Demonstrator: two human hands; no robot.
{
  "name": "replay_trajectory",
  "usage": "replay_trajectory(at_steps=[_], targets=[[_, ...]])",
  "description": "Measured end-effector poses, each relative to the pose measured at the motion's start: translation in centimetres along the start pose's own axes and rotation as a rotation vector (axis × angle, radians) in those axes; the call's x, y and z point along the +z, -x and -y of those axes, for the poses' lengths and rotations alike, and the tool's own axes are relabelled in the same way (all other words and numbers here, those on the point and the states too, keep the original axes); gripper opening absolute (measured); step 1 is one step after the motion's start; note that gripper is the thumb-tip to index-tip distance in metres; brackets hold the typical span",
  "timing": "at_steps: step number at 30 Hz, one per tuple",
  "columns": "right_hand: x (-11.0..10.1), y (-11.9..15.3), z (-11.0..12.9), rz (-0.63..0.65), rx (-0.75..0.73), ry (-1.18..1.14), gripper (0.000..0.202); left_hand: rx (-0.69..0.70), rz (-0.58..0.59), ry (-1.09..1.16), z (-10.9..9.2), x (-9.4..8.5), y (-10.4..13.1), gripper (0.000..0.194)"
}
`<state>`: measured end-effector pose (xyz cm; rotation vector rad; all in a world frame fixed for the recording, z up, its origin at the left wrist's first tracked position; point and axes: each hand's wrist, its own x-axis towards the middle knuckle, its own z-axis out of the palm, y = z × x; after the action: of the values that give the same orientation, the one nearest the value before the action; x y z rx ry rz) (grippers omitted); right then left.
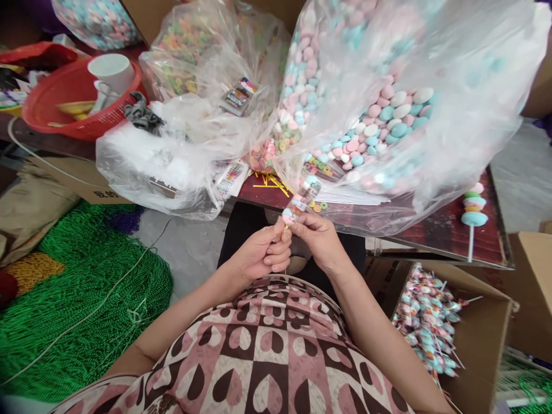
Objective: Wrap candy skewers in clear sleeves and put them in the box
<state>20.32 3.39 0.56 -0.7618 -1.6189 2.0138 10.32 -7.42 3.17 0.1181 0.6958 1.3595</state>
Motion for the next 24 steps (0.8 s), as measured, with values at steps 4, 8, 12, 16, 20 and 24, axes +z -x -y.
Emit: replay_trajectory(at_steps=[4,8,12,16,20,24], targets=[[0.7,-0.1,-0.4,-0.146,-0.109,0.180,0.021,0.081,-0.101,0.022,0.1,0.2,-0.4,0.039],[0.8,0.1,-0.4,-0.173,-0.188,0.377,0.019,0.095,-0.089,0.005,-0.2,0.3,-0.4,0.035],[1.0,0.3,0.1,-0.164,-0.276,0.560,0.020,0.200,-0.188,-0.120,0.3,0.3,-0.6,0.038],[1.4,0.5,0.8,-0.185,-0.375,0.682,0.018,0.373,-0.356,-0.243,1.1,-0.1,-1.4,0.044],[1.6,0.6,0.8,-0.153,-0.292,0.515,0.015,0.441,-0.396,-0.389,1.5,-1.0,-1.7,0.043],[1.4,0.6,0.8,-0.083,-0.027,0.036,0.024,0.468,-0.305,-0.399,1.5,-1.0,-1.3,0.040]])
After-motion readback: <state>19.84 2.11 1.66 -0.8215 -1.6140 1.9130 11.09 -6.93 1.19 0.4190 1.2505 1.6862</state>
